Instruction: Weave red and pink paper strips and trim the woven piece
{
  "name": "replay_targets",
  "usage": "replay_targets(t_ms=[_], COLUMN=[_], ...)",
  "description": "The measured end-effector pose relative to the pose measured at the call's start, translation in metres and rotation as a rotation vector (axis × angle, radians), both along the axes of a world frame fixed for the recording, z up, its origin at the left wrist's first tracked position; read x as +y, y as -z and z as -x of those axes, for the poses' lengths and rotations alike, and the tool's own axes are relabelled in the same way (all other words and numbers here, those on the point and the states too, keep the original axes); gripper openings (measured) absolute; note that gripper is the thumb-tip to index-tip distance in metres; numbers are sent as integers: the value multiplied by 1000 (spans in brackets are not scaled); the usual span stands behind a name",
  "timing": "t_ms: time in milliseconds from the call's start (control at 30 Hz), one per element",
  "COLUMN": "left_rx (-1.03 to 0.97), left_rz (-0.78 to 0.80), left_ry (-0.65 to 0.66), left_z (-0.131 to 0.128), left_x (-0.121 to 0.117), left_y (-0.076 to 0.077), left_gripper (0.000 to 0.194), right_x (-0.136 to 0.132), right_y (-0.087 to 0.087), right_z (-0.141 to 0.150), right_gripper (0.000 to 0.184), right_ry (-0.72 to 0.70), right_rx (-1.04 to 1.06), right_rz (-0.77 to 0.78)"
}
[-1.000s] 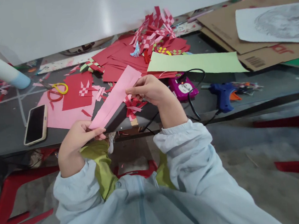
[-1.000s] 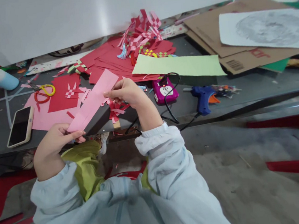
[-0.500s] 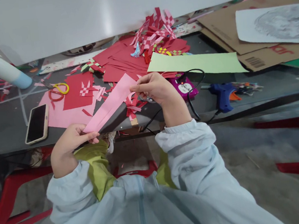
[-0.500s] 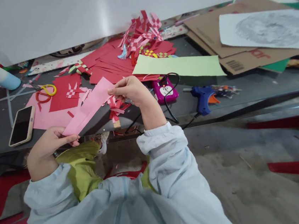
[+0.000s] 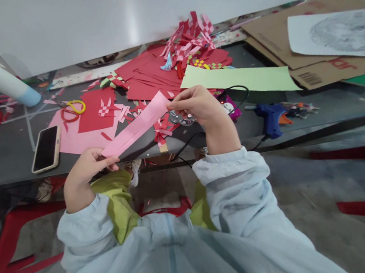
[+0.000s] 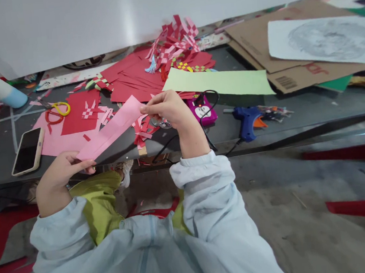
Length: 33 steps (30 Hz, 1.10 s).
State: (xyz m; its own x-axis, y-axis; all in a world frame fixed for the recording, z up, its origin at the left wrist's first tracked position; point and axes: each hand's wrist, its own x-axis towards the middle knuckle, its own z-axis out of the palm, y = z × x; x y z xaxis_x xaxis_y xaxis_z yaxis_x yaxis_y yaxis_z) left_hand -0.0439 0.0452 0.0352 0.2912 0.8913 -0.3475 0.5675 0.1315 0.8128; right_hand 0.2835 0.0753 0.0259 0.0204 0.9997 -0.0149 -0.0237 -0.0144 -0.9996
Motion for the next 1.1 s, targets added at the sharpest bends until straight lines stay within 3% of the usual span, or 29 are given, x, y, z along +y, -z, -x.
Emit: replay_targets(t_ms=[200,400,533,733,900,1100], left_rx=[-169,-271,-359,-402,-422,-483], left_rz=[-135,-208,-197,-180,-246,-373], left_ry=[-247,-349,-310,-240,-231,-232], left_z=[-18,-37,-51,-68,-72,-69], left_x=[4,5,2,0,1,4], left_y=[4,5,5,7,10,17], left_gripper=[17,17,13,16,14,15], right_x=[-1,-12,-20,-20,-20,-23], right_y=[-4,-15,-19,-10,-11,-13], right_z=[-6,-11,-2,33,55,65], right_gripper=[19,13,10,17,23,6], right_ry=[121,250,121,-250,-312,-331], right_rx=[-69,-183,-336,-598,-770,-832], right_rz=[-60,-162,-180,-287,-425,-479])
